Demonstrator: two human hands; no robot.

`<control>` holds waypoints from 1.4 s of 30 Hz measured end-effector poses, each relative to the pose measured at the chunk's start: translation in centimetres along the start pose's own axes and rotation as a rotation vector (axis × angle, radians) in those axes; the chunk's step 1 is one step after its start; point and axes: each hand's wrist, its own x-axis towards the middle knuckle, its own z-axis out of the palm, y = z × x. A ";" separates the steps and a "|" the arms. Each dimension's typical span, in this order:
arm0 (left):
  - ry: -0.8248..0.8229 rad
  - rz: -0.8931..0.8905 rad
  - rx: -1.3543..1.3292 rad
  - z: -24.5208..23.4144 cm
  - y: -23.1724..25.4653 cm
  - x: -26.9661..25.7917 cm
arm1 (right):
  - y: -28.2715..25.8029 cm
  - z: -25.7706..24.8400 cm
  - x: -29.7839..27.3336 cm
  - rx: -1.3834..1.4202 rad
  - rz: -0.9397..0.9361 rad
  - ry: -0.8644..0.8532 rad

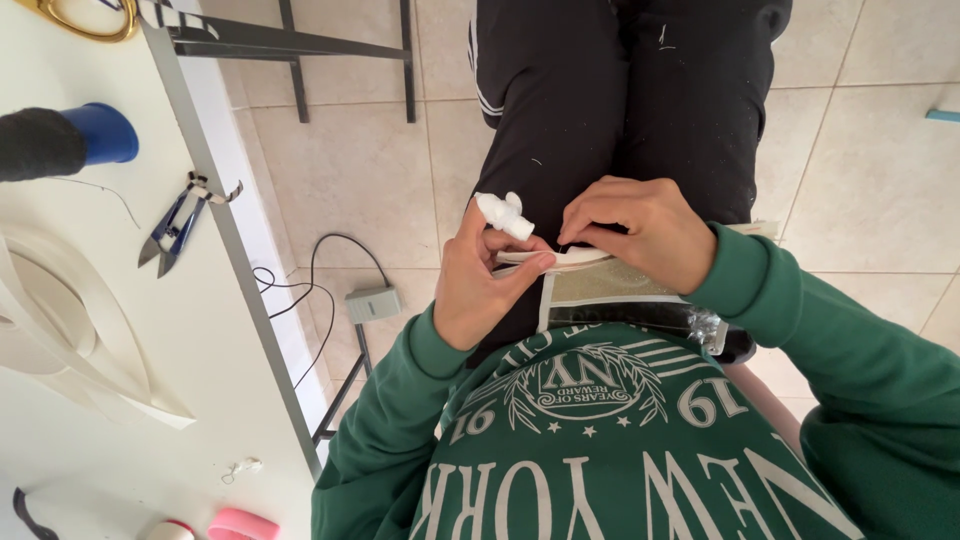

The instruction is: Manually sewing white straps onto a clear glittery pouch using a needle and thread.

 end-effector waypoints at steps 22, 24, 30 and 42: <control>0.212 0.693 0.435 2.6 -5.1 -4.1 | -1.2 1.4 -0.7 -0.191 -0.380 0.157; 0.174 0.865 0.479 2.2 -5.8 -3.8 | -2.0 1.5 0.3 -0.131 -0.376 0.219; 0.504 1.164 0.341 3.4 -7.3 -0.3 | -1.5 2.0 1.1 -0.172 -0.374 0.269; 0.371 1.009 0.416 2.8 -5.9 -1.3 | -1.3 2.0 1.2 -0.023 -0.349 0.260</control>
